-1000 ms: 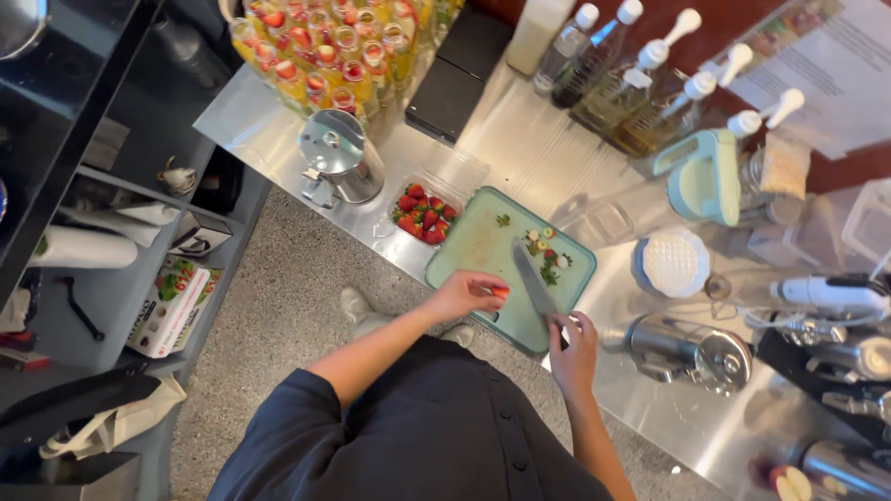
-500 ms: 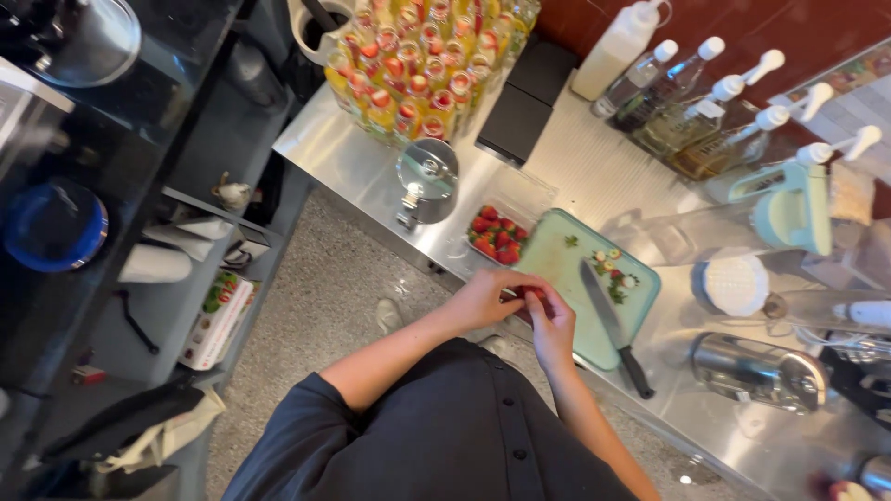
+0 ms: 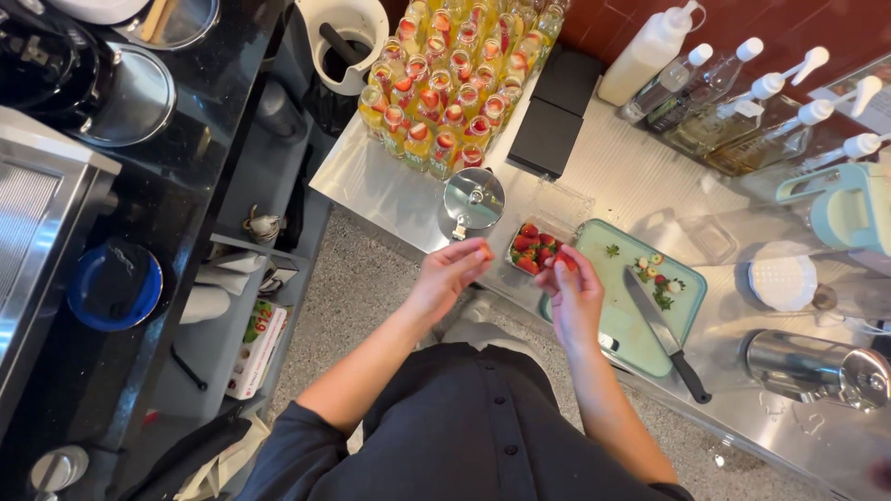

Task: Cutting strawberries on a cutting board and placing the slices into glass bottles.

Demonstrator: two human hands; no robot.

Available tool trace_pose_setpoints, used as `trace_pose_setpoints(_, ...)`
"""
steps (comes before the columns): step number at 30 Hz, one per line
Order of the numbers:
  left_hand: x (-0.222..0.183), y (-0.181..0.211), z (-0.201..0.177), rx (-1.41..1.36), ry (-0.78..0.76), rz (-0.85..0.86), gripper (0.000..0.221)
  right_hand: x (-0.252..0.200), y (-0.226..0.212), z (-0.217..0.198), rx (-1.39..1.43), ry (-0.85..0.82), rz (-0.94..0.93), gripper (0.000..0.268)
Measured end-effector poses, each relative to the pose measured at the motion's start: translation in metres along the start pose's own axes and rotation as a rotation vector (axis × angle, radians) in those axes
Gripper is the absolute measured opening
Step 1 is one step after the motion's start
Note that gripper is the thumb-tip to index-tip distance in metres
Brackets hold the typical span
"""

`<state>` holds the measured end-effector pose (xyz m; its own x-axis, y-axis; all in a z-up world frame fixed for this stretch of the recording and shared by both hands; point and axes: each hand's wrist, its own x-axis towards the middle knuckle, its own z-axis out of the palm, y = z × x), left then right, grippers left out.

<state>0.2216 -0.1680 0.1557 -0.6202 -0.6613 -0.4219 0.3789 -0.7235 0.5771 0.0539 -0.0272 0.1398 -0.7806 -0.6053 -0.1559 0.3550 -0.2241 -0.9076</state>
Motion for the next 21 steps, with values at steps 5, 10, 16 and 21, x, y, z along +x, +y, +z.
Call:
trace_pose_setpoints(5, 0.022, 0.031, 0.003, 0.054, -0.016, 0.155, 0.04, 0.04, -0.023, 0.0, 0.004, 0.012, 0.057, 0.033)
trace_pose_setpoints(10, 0.052, 0.101, 0.015, 0.325, -0.027, 0.384, 0.042, 0.081, -0.029, 0.003, 0.029, -0.029, 0.107, 0.034)
trace_pose_setpoints(16, 0.154, 0.185, -0.008, 0.676, -0.041, 0.675, 0.034, 0.111, -0.044, 0.018, -0.062, -0.129, 0.042, 0.036)
trace_pose_setpoints(21, 0.254, 0.247, -0.016, 0.986, -0.153, 0.847, 0.023, 0.112, -0.051, 0.041, -0.059, -0.146, 0.027, 0.038)
